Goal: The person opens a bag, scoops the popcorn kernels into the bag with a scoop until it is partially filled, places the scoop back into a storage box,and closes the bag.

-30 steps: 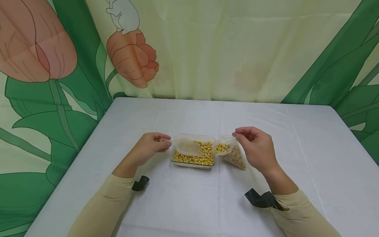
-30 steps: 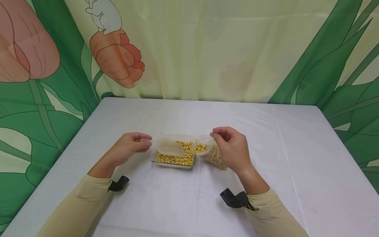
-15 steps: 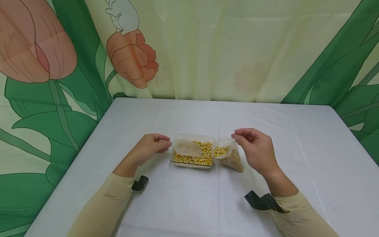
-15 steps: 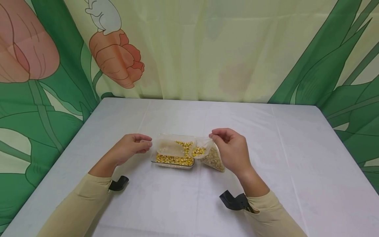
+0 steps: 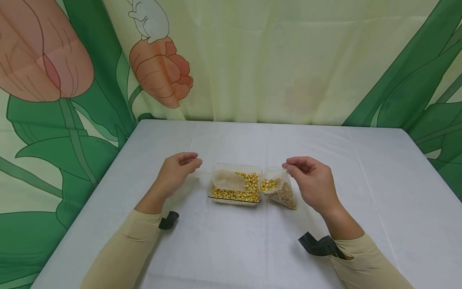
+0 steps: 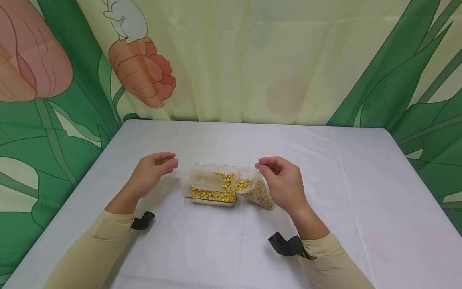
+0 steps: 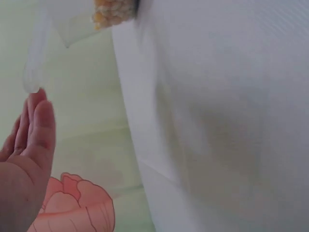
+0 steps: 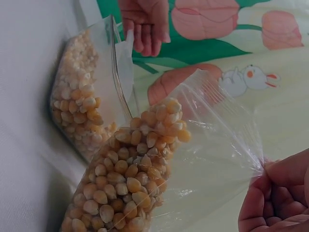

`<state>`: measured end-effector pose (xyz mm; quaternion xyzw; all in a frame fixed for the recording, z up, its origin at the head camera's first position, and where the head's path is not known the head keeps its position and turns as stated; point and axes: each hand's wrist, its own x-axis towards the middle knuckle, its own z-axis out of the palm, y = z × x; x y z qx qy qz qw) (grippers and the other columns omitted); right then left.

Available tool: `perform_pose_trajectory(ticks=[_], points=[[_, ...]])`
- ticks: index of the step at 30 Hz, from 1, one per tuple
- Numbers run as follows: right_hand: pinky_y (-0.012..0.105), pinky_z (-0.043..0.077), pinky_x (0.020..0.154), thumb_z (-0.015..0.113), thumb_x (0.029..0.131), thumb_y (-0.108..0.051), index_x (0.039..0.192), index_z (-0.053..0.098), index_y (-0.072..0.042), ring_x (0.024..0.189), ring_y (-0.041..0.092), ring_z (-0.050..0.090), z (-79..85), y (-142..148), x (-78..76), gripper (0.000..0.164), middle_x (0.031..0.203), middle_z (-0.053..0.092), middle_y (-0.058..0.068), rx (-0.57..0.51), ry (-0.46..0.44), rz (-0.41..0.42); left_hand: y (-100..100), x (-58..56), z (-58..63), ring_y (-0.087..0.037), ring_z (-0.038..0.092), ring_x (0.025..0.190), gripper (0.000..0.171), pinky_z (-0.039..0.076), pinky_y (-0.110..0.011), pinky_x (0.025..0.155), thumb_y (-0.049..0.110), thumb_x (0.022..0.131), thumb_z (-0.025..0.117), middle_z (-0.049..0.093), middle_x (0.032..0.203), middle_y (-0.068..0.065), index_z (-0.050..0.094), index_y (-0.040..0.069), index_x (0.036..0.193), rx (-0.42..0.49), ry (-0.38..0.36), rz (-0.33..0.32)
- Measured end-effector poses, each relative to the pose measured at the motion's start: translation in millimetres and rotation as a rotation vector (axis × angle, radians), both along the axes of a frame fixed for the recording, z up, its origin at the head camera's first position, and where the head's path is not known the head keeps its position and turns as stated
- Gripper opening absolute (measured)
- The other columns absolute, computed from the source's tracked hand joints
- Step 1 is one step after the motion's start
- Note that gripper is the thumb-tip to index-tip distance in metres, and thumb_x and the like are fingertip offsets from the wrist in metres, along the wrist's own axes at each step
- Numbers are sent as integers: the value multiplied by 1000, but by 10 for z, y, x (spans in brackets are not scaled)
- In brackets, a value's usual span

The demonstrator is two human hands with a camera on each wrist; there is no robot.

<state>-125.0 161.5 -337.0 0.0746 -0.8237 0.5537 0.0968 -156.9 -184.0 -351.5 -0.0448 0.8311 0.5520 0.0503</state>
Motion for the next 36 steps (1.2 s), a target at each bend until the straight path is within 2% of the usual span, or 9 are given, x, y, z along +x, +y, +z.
perform_pose_trajectory(ticks=[5,8,11,19,24,30,36], points=[[12,51,78,61,99,-5,111,67,7,91,0,65,-4,19,-7,18,106,72,19,-4,-3,8,53,29,117,-21,63,114,44,50,-32,98,22,96,71,65,124,-11,59,4,134,71,103,19],[13,51,78,61,99,-6,111,67,7,92,1,65,-4,28,-10,18,107,72,19,-8,-6,9,144,45,176,-21,64,112,41,52,-28,94,16,95,71,67,121,-11,61,3,132,108,144,-33],[13,51,79,61,100,-6,112,67,7,92,1,65,0,35,-10,19,107,72,19,-11,-12,10,280,51,221,-22,66,109,39,53,-28,92,14,95,71,68,119,-12,62,2,131,119,159,-119],[13,51,80,60,100,-7,113,67,7,93,1,64,3,50,-24,20,108,71,19,-4,-27,7,699,-17,273,-27,65,112,34,53,-30,93,3,97,65,66,122,-19,61,-1,130,109,136,-355],[13,51,79,60,100,-7,113,67,7,93,2,64,-14,66,-42,19,108,71,19,-10,-21,11,938,-103,233,-25,64,111,34,53,-28,91,1,97,64,68,120,-13,61,-1,131,79,103,-418],[13,51,80,61,100,-9,114,66,6,93,3,64,-32,69,-51,21,109,71,19,-17,-35,9,1191,-208,190,-29,62,117,41,53,-27,92,-1,96,64,66,124,-11,57,0,136,91,60,-495],[14,51,80,62,100,-9,115,66,7,94,5,65,-60,74,-71,22,109,71,19,-30,-42,12,1336,-254,166,-17,59,121,49,48,-24,96,-5,95,61,61,135,-11,52,2,142,18,48,-616]])
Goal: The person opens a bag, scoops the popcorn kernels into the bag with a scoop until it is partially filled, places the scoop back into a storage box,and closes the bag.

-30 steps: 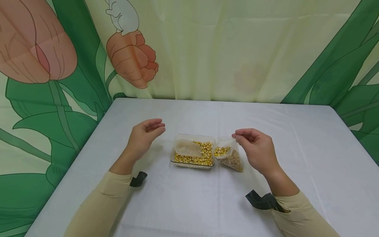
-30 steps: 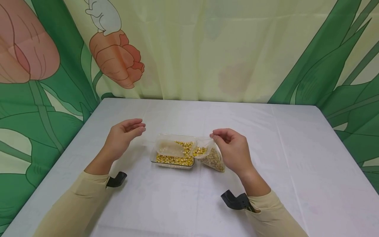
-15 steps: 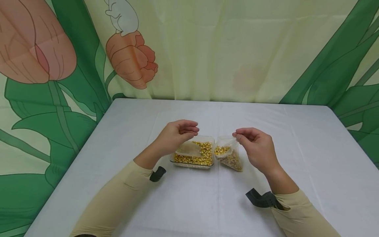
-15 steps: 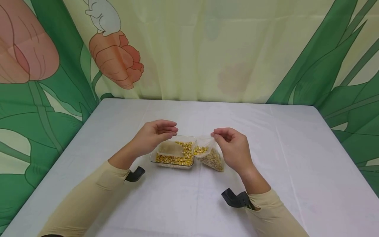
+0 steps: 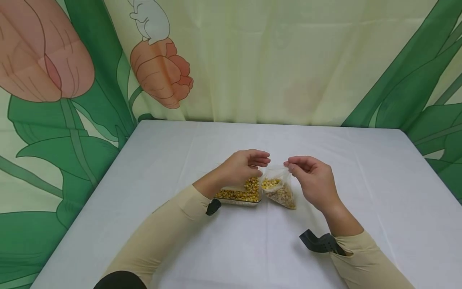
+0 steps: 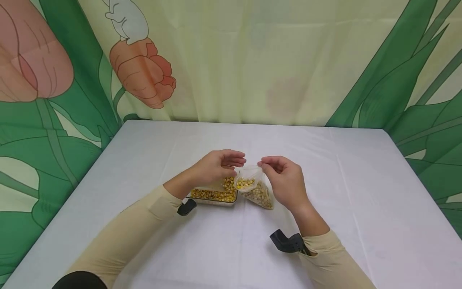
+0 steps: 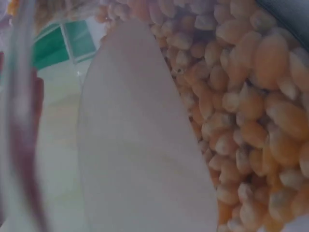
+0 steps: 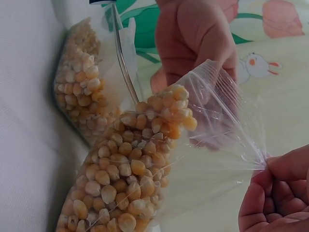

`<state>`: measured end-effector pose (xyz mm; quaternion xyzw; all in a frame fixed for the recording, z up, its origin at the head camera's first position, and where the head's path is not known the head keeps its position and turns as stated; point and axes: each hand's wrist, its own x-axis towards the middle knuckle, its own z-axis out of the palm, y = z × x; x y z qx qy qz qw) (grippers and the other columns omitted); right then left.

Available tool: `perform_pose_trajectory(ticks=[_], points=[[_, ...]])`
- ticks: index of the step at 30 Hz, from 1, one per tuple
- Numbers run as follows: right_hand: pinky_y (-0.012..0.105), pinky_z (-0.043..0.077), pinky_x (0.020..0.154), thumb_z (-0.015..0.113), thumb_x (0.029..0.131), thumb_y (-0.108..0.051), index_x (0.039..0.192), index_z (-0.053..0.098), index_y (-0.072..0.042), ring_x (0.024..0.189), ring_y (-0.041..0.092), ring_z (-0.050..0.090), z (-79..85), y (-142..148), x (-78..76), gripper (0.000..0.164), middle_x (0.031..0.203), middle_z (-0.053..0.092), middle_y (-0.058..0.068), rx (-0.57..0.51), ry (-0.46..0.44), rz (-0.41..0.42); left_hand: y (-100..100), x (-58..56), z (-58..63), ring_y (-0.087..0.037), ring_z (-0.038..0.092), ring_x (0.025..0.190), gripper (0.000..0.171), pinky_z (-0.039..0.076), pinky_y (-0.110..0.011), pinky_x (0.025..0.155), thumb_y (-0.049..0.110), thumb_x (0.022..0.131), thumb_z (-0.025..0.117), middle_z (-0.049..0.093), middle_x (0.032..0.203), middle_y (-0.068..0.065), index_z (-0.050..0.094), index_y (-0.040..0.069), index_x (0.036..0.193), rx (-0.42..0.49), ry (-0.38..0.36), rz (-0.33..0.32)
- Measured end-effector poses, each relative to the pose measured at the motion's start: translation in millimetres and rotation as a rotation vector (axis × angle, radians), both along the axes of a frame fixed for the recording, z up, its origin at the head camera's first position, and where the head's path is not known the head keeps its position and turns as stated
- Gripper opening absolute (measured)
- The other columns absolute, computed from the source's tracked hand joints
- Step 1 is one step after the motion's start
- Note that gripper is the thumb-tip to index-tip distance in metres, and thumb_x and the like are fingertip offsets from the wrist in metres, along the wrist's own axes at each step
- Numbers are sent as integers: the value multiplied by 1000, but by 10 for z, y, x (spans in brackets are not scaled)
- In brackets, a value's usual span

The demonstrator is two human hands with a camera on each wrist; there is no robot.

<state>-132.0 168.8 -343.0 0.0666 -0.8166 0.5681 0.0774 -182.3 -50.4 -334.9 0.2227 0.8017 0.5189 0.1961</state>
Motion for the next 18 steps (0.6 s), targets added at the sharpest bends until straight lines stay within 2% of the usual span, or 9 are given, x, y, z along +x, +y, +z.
perform_pose_trajectory(ticks=[3,6,14,18], points=[[14,52,80,62,100,-8,114,66,8,93,5,65,-13,1,-10,22,109,71,20,-15,-5,8,28,5,-3,-16,58,123,51,48,-23,97,-7,94,61,61,136,-11,52,3,143,-12,-23,-46],[14,52,79,62,100,-8,114,66,8,92,3,64,-20,3,-12,22,109,71,20,-5,-2,6,37,18,-5,-17,60,120,49,50,-24,95,-5,94,63,64,131,-10,54,3,141,-8,-37,-62],[13,51,81,60,101,-8,115,65,7,93,2,64,-28,11,-15,22,110,71,20,-2,-2,8,64,47,-38,-10,66,103,37,53,-24,88,8,92,73,71,113,-2,65,4,129,19,-50,-18],[13,51,82,60,101,-9,116,65,7,94,3,64,-29,9,-13,22,111,71,19,1,-12,12,88,58,-46,-9,67,97,28,53,-24,85,11,93,74,72,105,2,69,6,120,14,-37,8]])
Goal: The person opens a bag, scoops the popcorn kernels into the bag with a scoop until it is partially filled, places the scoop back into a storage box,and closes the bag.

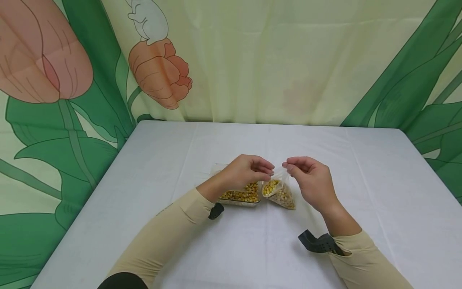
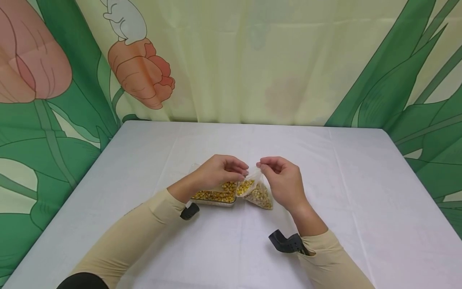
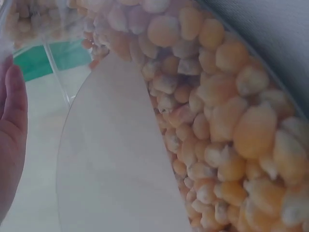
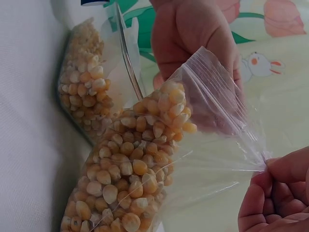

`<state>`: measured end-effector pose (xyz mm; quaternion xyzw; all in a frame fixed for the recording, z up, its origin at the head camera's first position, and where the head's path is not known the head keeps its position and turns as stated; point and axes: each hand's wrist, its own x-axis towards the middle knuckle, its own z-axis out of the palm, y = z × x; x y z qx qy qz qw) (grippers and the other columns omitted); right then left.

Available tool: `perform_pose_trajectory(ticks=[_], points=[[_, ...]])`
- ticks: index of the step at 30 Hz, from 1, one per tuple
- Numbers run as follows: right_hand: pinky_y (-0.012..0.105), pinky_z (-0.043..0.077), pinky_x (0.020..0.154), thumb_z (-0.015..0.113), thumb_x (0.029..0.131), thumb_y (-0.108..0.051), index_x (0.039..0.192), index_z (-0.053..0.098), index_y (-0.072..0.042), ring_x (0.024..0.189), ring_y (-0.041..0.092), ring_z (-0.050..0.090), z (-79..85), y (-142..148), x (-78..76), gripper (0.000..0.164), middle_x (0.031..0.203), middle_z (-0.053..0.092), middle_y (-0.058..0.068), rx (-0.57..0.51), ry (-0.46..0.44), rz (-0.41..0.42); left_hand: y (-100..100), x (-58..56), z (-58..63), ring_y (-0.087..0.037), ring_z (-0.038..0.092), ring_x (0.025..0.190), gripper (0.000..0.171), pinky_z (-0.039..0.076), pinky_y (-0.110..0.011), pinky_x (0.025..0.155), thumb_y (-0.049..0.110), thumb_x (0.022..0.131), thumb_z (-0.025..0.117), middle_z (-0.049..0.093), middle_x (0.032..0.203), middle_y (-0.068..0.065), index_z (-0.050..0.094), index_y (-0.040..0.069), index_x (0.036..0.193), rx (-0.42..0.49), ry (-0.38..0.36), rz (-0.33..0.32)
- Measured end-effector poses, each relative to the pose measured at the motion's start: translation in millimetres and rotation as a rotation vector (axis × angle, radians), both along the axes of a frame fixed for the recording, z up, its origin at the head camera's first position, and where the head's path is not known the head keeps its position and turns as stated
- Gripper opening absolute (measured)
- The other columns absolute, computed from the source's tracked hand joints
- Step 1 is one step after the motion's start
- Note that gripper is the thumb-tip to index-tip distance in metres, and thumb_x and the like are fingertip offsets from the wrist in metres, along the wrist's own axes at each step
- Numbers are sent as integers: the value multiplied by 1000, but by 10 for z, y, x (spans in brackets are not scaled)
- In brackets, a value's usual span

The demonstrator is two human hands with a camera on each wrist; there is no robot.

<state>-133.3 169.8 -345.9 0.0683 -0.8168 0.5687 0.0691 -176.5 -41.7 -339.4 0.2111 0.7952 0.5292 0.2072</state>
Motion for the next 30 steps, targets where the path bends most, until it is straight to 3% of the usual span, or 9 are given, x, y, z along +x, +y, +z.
perform_pose_trajectory(ticks=[7,15,21,25,30], points=[[14,51,82,61,101,-11,116,66,6,95,4,64,10,3,21,23,110,71,18,-3,-21,16,6,0,-13,-9,67,93,18,53,-24,84,14,96,70,73,98,3,73,7,112,-7,36,28],[12,50,80,65,97,-6,114,65,6,92,5,63,-1,-23,60,21,108,69,18,27,59,-34,-4,-38,-44,-10,66,93,22,53,-26,84,18,97,69,73,97,4,73,5,114,-19,47,64],[13,49,76,68,96,-9,113,64,5,87,9,60,-11,-30,139,22,103,68,15,50,58,-47,0,-50,-49,-11,66,93,23,53,-28,85,18,97,68,73,96,3,72,4,116,-17,34,99],[16,47,72,71,93,-11,113,64,2,86,15,58,-38,-5,202,25,100,68,11,148,93,-12,12,-62,-50,-11,66,94,20,52,-29,86,17,97,69,73,96,4,73,7,114,-30,21,138],[28,48,75,83,83,-13,119,61,0,88,25,58,-74,30,244,44,102,66,10,303,113,70,23,-75,-48,-11,66,93,16,53,-30,85,17,97,69,73,96,5,74,11,111,-43,12,179]])
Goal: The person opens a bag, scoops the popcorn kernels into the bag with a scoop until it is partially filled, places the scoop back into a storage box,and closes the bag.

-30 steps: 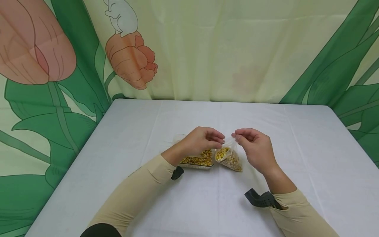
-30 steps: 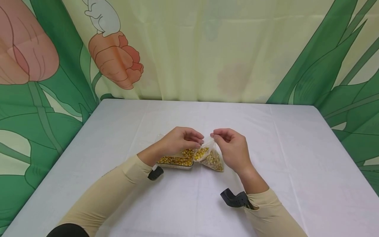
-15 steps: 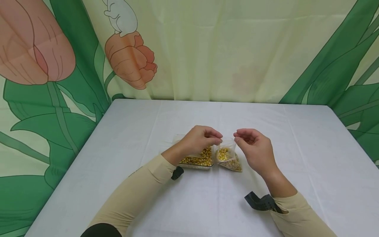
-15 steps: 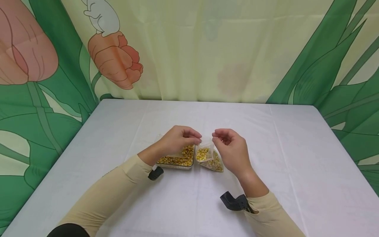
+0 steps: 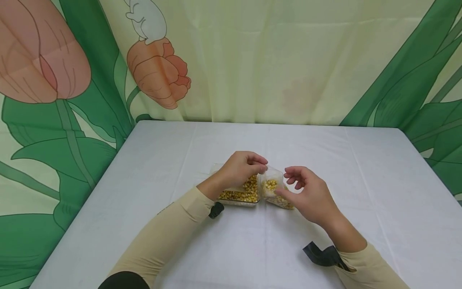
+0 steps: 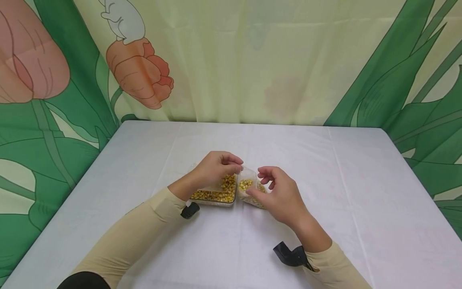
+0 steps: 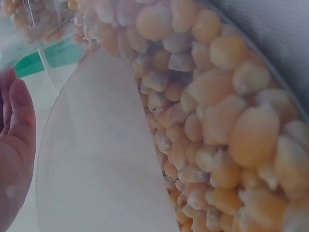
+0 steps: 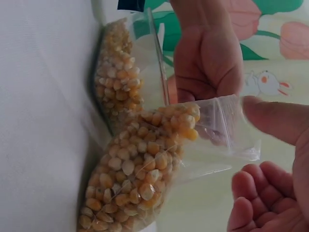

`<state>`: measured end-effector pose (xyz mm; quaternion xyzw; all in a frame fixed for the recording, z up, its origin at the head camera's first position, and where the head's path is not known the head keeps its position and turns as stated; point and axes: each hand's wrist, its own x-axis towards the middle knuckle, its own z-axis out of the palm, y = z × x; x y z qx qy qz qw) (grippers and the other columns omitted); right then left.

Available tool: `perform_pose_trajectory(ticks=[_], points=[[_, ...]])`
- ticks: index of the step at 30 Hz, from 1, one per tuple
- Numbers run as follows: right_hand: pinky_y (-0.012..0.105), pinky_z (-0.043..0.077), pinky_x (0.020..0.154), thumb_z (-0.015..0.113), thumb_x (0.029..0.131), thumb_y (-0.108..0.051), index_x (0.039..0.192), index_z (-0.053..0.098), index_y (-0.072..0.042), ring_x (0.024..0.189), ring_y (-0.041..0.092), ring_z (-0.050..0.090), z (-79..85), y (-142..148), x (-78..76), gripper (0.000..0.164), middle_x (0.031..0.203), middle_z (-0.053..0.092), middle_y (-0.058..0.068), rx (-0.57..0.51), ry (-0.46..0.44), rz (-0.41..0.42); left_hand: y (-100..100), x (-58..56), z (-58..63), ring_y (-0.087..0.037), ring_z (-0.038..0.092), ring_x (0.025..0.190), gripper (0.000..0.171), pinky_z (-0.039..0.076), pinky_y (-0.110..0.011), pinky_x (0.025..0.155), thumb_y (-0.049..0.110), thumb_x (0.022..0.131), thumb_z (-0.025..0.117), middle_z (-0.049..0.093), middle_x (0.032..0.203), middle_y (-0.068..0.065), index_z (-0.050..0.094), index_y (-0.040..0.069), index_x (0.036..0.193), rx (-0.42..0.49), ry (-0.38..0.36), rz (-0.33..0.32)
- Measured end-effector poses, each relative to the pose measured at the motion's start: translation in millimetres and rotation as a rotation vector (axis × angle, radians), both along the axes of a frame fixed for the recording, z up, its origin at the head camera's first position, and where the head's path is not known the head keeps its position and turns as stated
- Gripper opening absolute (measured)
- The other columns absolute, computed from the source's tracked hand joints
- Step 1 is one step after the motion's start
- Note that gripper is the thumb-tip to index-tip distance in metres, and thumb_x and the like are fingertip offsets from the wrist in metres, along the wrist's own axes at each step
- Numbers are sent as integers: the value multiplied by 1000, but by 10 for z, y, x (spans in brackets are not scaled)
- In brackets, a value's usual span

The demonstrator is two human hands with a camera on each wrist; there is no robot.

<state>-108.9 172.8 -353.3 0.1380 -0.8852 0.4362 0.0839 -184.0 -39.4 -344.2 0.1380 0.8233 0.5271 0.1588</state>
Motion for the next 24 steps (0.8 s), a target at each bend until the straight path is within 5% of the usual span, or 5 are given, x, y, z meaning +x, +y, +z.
perform_pose_trajectory(ticks=[5,18,24], points=[[28,48,74,82,83,-9,118,60,1,87,21,57,-13,7,3,43,100,64,5,80,-45,17,2,-2,7,-13,66,93,18,53,-29,83,17,97,69,73,96,4,73,9,113,7,-4,4],[21,50,69,75,88,-5,105,66,-1,80,18,62,45,63,7,19,91,70,3,66,-28,-57,-53,-7,37,-20,66,99,23,51,-43,94,21,97,69,73,102,2,71,8,115,80,-37,0],[23,46,67,77,86,-5,94,71,-5,78,18,59,95,124,4,10,81,69,0,81,14,-108,-42,4,77,-16,66,97,24,52,-35,90,20,97,68,73,100,1,71,6,116,85,-6,-1]])
